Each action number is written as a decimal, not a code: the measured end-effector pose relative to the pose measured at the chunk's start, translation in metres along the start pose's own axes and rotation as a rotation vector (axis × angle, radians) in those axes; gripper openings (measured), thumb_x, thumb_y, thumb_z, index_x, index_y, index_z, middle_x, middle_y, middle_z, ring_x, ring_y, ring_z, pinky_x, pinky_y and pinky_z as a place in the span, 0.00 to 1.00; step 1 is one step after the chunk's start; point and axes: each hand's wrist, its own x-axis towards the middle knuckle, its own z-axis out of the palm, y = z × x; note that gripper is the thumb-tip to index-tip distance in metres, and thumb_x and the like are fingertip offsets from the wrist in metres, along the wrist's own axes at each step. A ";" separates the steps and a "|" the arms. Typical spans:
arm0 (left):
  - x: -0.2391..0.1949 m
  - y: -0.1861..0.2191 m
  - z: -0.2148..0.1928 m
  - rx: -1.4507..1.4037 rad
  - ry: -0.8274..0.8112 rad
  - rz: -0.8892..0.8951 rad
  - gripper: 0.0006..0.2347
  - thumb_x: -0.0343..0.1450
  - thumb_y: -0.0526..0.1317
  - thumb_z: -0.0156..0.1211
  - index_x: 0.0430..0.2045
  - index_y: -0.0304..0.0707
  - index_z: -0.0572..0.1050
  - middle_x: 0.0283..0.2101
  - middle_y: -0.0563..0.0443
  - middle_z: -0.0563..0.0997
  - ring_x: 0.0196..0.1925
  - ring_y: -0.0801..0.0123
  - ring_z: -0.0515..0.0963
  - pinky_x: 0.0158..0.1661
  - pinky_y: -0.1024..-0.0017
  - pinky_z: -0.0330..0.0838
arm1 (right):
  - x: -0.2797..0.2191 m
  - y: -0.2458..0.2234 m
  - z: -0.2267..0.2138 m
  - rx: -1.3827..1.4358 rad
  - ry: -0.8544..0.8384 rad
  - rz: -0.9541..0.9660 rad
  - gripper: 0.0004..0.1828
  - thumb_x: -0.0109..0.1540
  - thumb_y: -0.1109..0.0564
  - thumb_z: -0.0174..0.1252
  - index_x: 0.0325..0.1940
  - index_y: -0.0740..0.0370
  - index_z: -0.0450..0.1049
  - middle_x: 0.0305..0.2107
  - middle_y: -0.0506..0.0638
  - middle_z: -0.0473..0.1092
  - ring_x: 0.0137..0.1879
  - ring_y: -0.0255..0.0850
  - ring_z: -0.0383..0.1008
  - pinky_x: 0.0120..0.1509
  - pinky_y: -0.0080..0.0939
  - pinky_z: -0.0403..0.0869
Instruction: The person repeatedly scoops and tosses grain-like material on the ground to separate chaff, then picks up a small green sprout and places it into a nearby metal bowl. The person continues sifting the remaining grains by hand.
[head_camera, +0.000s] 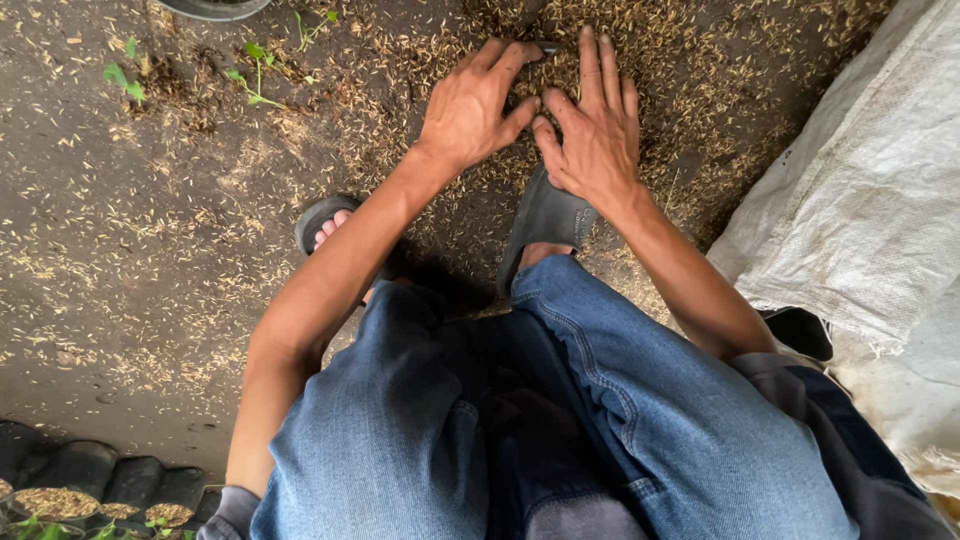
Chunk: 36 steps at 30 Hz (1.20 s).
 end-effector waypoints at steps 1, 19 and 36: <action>0.000 0.000 0.001 -0.002 0.012 0.007 0.21 0.71 0.42 0.67 0.57 0.41 0.68 0.50 0.38 0.76 0.49 0.43 0.81 0.45 0.52 0.79 | 0.000 -0.001 0.000 0.002 0.011 -0.009 0.19 0.68 0.45 0.60 0.56 0.58 0.80 0.79 0.68 0.37 0.83 0.67 0.40 0.80 0.77 0.50; -0.020 -0.006 -0.002 -0.116 0.237 -0.028 0.18 0.73 0.46 0.66 0.55 0.42 0.70 0.53 0.43 0.77 0.49 0.51 0.82 0.46 0.57 0.80 | -0.003 0.010 -0.019 0.405 0.097 0.045 0.16 0.71 0.50 0.56 0.59 0.60 0.74 0.77 0.71 0.47 0.83 0.68 0.51 0.83 0.59 0.61; -0.154 -0.168 -0.073 -0.386 0.727 -0.864 0.14 0.71 0.46 0.66 0.18 0.34 0.82 0.18 0.53 0.84 0.19 0.76 0.84 0.25 0.76 0.77 | 0.007 -0.011 -0.024 0.070 -0.058 -0.013 0.20 0.65 0.57 0.52 0.59 0.59 0.77 0.80 0.68 0.46 0.85 0.67 0.41 0.85 0.75 0.49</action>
